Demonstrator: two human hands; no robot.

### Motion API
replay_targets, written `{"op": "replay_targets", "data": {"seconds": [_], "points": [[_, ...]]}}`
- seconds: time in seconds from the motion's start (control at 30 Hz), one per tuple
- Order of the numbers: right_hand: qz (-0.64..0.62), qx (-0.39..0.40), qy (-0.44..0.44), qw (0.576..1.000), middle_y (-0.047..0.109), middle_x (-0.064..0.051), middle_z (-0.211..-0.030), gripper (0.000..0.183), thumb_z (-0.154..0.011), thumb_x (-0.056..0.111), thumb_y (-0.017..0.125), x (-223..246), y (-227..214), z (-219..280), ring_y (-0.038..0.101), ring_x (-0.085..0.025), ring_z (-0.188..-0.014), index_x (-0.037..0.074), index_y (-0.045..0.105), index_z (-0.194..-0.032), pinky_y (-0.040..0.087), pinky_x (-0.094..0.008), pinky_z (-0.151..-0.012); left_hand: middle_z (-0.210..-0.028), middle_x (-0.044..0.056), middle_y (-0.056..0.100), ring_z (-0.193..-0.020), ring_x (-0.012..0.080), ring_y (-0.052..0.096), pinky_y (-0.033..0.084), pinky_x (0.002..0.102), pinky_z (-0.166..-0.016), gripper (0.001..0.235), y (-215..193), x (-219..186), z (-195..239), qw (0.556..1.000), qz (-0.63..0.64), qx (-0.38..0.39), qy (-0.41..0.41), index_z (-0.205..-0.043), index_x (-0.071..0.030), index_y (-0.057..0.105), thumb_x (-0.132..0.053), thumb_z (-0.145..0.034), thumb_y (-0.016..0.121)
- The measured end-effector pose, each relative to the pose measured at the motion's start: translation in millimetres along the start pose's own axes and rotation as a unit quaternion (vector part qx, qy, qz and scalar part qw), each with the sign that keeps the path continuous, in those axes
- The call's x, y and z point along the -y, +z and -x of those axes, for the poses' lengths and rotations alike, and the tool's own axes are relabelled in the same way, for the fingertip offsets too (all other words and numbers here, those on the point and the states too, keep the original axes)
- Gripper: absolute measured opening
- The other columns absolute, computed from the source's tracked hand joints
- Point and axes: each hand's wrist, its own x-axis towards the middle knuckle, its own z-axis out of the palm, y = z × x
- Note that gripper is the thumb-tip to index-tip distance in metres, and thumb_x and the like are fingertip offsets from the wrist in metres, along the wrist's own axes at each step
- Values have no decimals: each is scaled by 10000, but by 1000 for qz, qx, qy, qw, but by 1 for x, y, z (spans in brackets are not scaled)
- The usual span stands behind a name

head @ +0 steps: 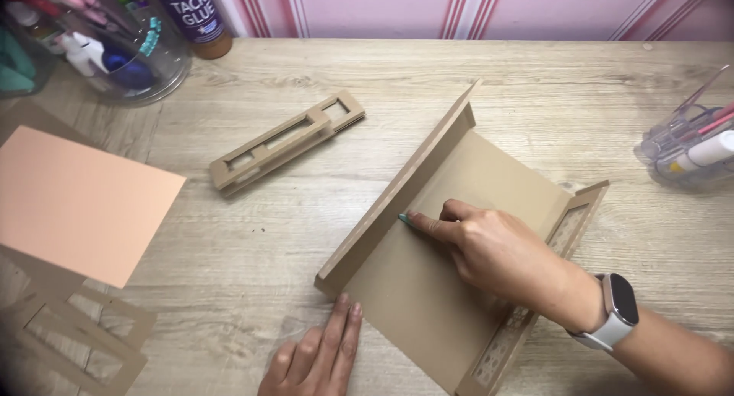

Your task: Assembling a cardboard structure by folding precut pieces and applying glue.

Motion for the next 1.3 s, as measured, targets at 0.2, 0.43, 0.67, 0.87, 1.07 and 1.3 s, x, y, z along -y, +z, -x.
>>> {"op": "replay_targets", "data": {"seconds": [0.2,0.43,0.67,0.87,1.07,1.3], "points": [[-28,-13,38,999,632,-6,-753,613,-888,-128,531,-22,-19,-7,585,-149,-445,113,588,-1449,587,-289,-359,-1200,-80,766,-687,16,540,354,201,-649,370,15,2,4,998,-35,-35,34,-1200,-201,714,-104,-1040,394],[-40,-30,83,995,715,-67,-871,504,-945,-37,614,-56,-35,-17,694,-200,-583,100,618,-1430,669,-328,-596,-1191,-74,773,-650,24,517,332,214,-624,388,15,-5,6,1000,-25,-12,13,-1198,-207,720,-60,-1023,407],[30,-63,97,993,597,-97,-764,559,-927,9,580,-91,-31,-22,629,-321,-590,166,631,-1461,515,-449,-616,-1185,-32,776,-606,39,483,317,229,-610,365,10,-1,0,999,-27,-7,43,-1191,-176,717,-82,-1027,405],[53,-55,129,989,604,-126,-828,573,-935,59,550,-96,-26,-21,656,-389,-653,225,615,-1480,516,-484,-635,-1208,14,765,-618,70,486,344,234,-611,407,1,-3,-4,999,-19,5,30,-1199,-129,723,-4,-1005,388],[-1,9,106,994,749,-67,-994,633,-915,-103,541,-30,-22,-11,696,-143,-510,188,576,-1475,600,-240,-374,-1295,131,707,-802,132,604,422,277,-682,399,-13,-1,-4,995,76,59,2,-1250,-58,698,-61,-1058,348],[-163,27,-73,984,672,-74,-850,569,-883,-62,478,66,10,10,681,-235,-494,81,601,-1419,609,-348,-531,-1463,194,585,-915,180,618,425,320,-738,558,-13,-5,9,985,124,121,1,-1391,-19,595,-212,-917,373]]}}
